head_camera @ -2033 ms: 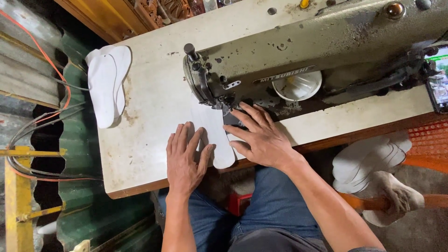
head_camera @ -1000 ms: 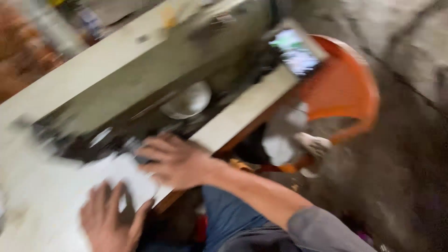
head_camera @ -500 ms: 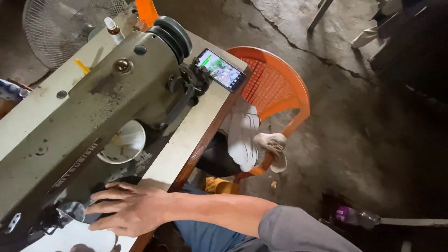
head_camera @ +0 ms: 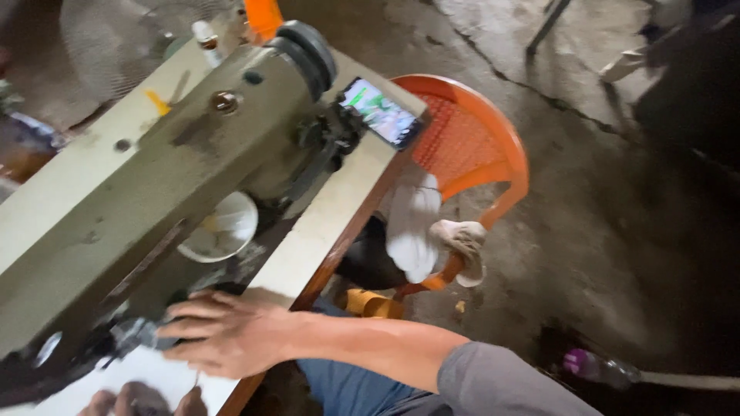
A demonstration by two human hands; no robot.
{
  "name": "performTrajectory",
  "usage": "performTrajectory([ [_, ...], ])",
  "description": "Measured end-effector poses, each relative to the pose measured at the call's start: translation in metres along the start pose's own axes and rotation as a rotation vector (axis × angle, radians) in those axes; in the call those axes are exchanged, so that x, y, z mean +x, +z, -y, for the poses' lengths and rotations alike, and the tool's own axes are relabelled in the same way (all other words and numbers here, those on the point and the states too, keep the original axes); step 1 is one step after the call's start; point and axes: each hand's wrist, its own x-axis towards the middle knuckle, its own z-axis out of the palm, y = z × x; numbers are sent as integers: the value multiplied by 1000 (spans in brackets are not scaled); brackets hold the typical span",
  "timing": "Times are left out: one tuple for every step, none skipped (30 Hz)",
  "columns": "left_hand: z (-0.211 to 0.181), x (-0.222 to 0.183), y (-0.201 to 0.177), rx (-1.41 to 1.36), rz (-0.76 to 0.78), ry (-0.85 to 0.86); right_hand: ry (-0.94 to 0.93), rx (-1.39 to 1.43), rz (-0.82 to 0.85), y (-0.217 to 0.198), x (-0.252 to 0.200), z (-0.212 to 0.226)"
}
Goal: Stitching the edges of shoe insole cutouts using an industrial sewing machine.
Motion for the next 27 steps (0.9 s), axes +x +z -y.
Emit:
performTrajectory([
  [0,-3,-6,28,4,-34,-3,-30,104,-4,3,1],
  [-1,-8,-11,56,8,-68,-11,-64,207,-6,7,2],
  [-2,-9,-16,101,8,-108,-55,-22,209,-11,9,5],
  [-1,-9,-21,38,-17,-36,-42,-38,182,-14,11,7],
  [0,-10,-25,-23,-41,34,-31,-52,158,-17,14,7],
  [3,-12,-28,25,-41,-8,-76,-7,160,-27,23,14],
  [5,-14,-28,17,15,-35,11,-6,345,-38,30,19],
  [8,-16,-29,6,69,-64,91,-13,533,-50,38,23],
  [9,-16,-35,31,66,-93,58,6,539,-39,35,23],
  [8,-16,-40,18,129,-143,41,16,361,-28,32,23],
  [4,-11,-40,-13,192,-180,42,15,181,-22,25,18],
  [8,-14,-44,-6,188,-194,27,23,187,-18,27,21],
  [10,-13,-45,-25,190,-178,19,-1,171,-18,27,21],
  [10,-10,-44,-44,192,-162,10,-26,156,-20,26,19],
  [17,-16,-40,-69,190,-135,32,-55,153,-20,27,23],
  [22,-21,-35,-36,181,-158,22,-25,149,-22,28,26],
  [26,-17,-26,-13,169,-165,21,-9,138,-27,30,25],
  [24,-19,-23,-47,163,-122,52,-53,128,-24,28,30],
  [23,-21,-19,39,58,-90,55,-61,68,-20,27,33],
  [23,-24,-15,120,-52,-62,56,-71,9,-15,27,35],
  [10,-18,-16,97,-59,-35,74,-99,-1,-14,25,36],
  [-1,-12,-17,135,-140,-46,65,-76,-102,-11,24,36],
  [-11,-11,-22,181,-221,-66,46,-44,-201,-6,25,39],
  [-15,-1,-25,168,-228,-50,54,-62,-210,-8,23,37],
  [-18,4,-30,162,-175,-58,79,-2,-188,-8,20,37],
  [-21,10,-34,156,-122,-66,103,57,-165,-7,18,38],
  [-17,9,-31,153,-125,-61,104,52,-169,-6,18,37],
])
